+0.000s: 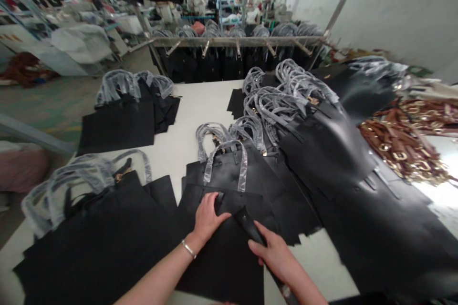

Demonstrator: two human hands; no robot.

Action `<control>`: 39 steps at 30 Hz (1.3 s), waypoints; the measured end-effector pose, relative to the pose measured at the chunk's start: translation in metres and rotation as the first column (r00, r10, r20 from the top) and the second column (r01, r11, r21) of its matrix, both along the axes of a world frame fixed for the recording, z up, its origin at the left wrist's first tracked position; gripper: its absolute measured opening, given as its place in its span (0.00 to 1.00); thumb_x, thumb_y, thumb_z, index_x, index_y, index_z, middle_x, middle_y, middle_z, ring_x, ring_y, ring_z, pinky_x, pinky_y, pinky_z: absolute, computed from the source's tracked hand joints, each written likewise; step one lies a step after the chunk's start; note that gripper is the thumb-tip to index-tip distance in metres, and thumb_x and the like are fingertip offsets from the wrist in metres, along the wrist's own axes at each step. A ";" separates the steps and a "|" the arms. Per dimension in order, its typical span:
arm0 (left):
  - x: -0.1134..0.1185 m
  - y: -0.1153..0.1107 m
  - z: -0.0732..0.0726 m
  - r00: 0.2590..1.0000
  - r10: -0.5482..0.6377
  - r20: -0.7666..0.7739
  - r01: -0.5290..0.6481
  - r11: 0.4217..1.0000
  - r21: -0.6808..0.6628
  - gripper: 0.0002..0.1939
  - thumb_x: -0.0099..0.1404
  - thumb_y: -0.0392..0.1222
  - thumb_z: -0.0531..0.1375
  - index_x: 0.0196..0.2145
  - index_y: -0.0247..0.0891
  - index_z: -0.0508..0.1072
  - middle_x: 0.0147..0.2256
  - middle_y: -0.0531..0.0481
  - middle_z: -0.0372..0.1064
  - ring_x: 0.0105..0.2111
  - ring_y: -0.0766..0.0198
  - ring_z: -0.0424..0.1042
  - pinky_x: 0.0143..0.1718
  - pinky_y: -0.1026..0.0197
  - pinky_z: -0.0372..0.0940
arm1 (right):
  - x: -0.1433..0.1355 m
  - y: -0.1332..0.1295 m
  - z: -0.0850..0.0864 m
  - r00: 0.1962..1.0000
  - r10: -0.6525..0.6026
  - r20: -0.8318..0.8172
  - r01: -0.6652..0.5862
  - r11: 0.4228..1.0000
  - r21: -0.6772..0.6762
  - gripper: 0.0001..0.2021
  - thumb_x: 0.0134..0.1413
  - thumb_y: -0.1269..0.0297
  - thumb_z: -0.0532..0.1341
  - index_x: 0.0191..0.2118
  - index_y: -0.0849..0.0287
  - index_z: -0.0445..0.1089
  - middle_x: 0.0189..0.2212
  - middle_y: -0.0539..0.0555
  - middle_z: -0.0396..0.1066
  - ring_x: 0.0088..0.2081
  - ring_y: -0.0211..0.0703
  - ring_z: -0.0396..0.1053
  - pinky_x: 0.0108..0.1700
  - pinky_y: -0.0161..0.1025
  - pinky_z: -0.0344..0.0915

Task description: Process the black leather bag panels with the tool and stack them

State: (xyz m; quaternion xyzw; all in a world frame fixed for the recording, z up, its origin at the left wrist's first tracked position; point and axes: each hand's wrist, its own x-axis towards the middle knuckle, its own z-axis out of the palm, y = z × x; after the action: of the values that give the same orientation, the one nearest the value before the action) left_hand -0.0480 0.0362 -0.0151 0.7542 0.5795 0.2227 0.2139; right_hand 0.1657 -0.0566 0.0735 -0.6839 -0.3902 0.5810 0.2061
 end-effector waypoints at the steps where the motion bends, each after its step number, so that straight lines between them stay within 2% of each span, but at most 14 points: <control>1: -0.002 0.001 -0.001 1.000 -0.017 0.011 0.017 1.000 -0.003 0.36 0.51 0.54 0.69 0.52 0.38 0.60 0.48 0.43 0.62 0.50 0.50 0.63 0.51 0.50 0.61 | -0.002 0.004 -0.002 1.000 -0.008 -0.006 0.008 1.000 -0.012 0.32 0.48 0.57 0.61 0.60 0.62 0.63 0.19 0.44 0.67 0.19 0.36 0.65 0.24 0.34 0.61; 7: -0.005 0.002 -0.004 0.997 -0.045 0.061 0.046 0.999 -0.018 0.37 0.53 0.55 0.68 0.55 0.40 0.59 0.49 0.42 0.63 0.51 0.49 0.63 0.53 0.49 0.59 | -0.014 0.025 -0.002 0.999 -0.040 -0.029 0.038 0.998 -0.053 0.34 0.50 0.55 0.60 0.62 0.60 0.58 0.20 0.44 0.65 0.19 0.36 0.66 0.21 0.32 0.60; 12: -0.004 0.002 -0.003 0.997 0.012 0.075 -0.007 0.998 -0.061 0.37 0.52 0.57 0.67 0.54 0.40 0.61 0.48 0.43 0.63 0.50 0.49 0.64 0.52 0.49 0.59 | -0.006 0.012 0.007 1.000 -0.013 0.012 0.014 0.997 -0.074 0.35 0.48 0.54 0.61 0.61 0.64 0.60 0.21 0.46 0.66 0.21 0.37 0.65 0.24 0.34 0.60; 15: -0.004 0.002 -0.005 0.997 0.001 0.071 0.004 0.997 -0.075 0.37 0.52 0.58 0.67 0.55 0.40 0.61 0.49 0.42 0.63 0.50 0.48 0.64 0.52 0.48 0.58 | -0.007 0.008 0.011 0.998 -0.068 -0.009 0.067 0.989 -0.131 0.34 0.48 0.53 0.61 0.60 0.64 0.61 0.21 0.45 0.65 0.21 0.36 0.64 0.23 0.33 0.59; 19: -0.005 0.001 -0.008 0.999 -0.026 0.042 0.027 0.999 -0.039 0.37 0.54 0.58 0.66 0.56 0.40 0.60 0.50 0.41 0.63 0.51 0.48 0.64 0.52 0.48 0.59 | -0.012 0.028 0.008 0.987 -0.155 -0.038 0.152 0.985 -0.082 0.37 0.46 0.52 0.62 0.61 0.61 0.59 0.18 0.43 0.63 0.19 0.37 0.64 0.22 0.33 0.59; 22: -0.004 0.000 -0.009 1.000 -0.012 -0.005 0.012 1.000 0.018 0.37 0.55 0.58 0.65 0.56 0.40 0.59 0.49 0.42 0.64 0.50 0.50 0.65 0.50 0.49 0.62 | 0.001 0.042 0.005 0.957 -0.291 0.014 0.291 0.957 -0.014 0.38 0.47 0.50 0.62 0.63 0.59 0.55 0.16 0.42 0.62 0.20 0.38 0.64 0.22 0.33 0.61; 24: -0.004 -0.001 -0.009 1.000 0.002 -0.013 -0.001 0.999 0.044 0.36 0.55 0.57 0.65 0.55 0.40 0.59 0.49 0.42 0.64 0.49 0.51 0.66 0.49 0.49 0.63 | 0.018 0.040 0.007 0.940 -0.340 0.035 0.340 0.940 -0.003 0.36 0.48 0.50 0.62 0.63 0.56 0.55 0.17 0.43 0.64 0.20 0.37 0.64 0.22 0.33 0.61; 27: -0.003 -0.001 -0.007 1.000 0.013 -0.004 -0.013 0.999 0.041 0.36 0.54 0.57 0.66 0.55 0.40 0.59 0.49 0.43 0.64 0.49 0.51 0.66 0.49 0.50 0.63 | 0.042 0.025 0.010 0.948 -0.317 0.039 0.319 0.945 -0.066 0.35 0.48 0.50 0.63 0.61 0.55 0.57 0.19 0.44 0.66 0.20 0.36 0.64 0.20 0.32 0.59; 29: -0.002 -0.001 -0.007 1.000 0.016 -0.009 -0.016 0.999 0.029 0.36 0.54 0.56 0.66 0.55 0.40 0.60 0.49 0.43 0.64 0.49 0.50 0.66 0.50 0.49 0.62 | 0.047 0.019 0.012 0.947 -0.320 0.029 0.322 0.941 -0.105 0.35 0.47 0.51 0.64 0.60 0.57 0.58 0.21 0.45 0.67 0.20 0.36 0.64 0.19 0.32 0.58; 31: -0.002 -0.001 -0.008 1.000 0.010 -0.020 -0.010 1.000 0.020 0.36 0.54 0.56 0.66 0.55 0.40 0.60 0.50 0.43 0.64 0.49 0.50 0.65 0.50 0.49 0.61 | 0.045 0.021 0.011 0.940 -0.342 -0.007 0.339 0.933 -0.124 0.33 0.47 0.52 0.65 0.59 0.58 0.60 0.23 0.45 0.67 0.20 0.35 0.65 0.19 0.31 0.58; 34: -0.002 -0.001 -0.010 0.999 0.000 -0.038 0.000 1.000 0.019 0.38 0.53 0.56 0.67 0.56 0.40 0.59 0.51 0.43 0.64 0.50 0.49 0.65 0.51 0.49 0.61 | 0.035 0.039 0.008 0.933 -0.355 -0.068 0.346 0.931 -0.115 0.31 0.47 0.53 0.65 0.56 0.58 0.62 0.23 0.45 0.66 0.19 0.34 0.65 0.18 0.30 0.58; 37: -0.003 -0.001 -0.012 0.999 0.003 -0.042 -0.002 1.000 0.026 0.38 0.53 0.57 0.66 0.56 0.40 0.59 0.51 0.43 0.64 0.50 0.49 0.65 0.50 0.49 0.61 | 0.029 0.055 0.006 0.929 -0.367 -0.050 0.364 0.930 -0.053 0.33 0.46 0.53 0.65 0.58 0.58 0.60 0.22 0.44 0.64 0.20 0.35 0.65 0.19 0.31 0.59; 39: -0.003 -0.001 -0.013 0.999 0.009 -0.031 -0.008 0.999 0.031 0.38 0.53 0.58 0.66 0.56 0.40 0.59 0.50 0.42 0.64 0.50 0.49 0.65 0.50 0.49 0.61 | 0.029 0.055 0.008 0.923 -0.384 -0.029 0.384 0.923 -0.008 0.36 0.46 0.53 0.65 0.60 0.58 0.57 0.22 0.43 0.63 0.21 0.36 0.65 0.21 0.32 0.61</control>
State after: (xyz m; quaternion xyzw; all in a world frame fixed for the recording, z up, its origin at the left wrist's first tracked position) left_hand -0.0507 0.0349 -0.0284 0.7584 0.5825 0.2206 0.1922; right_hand 0.1947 -0.0017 0.0817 -0.7384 -0.2448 0.5401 0.3209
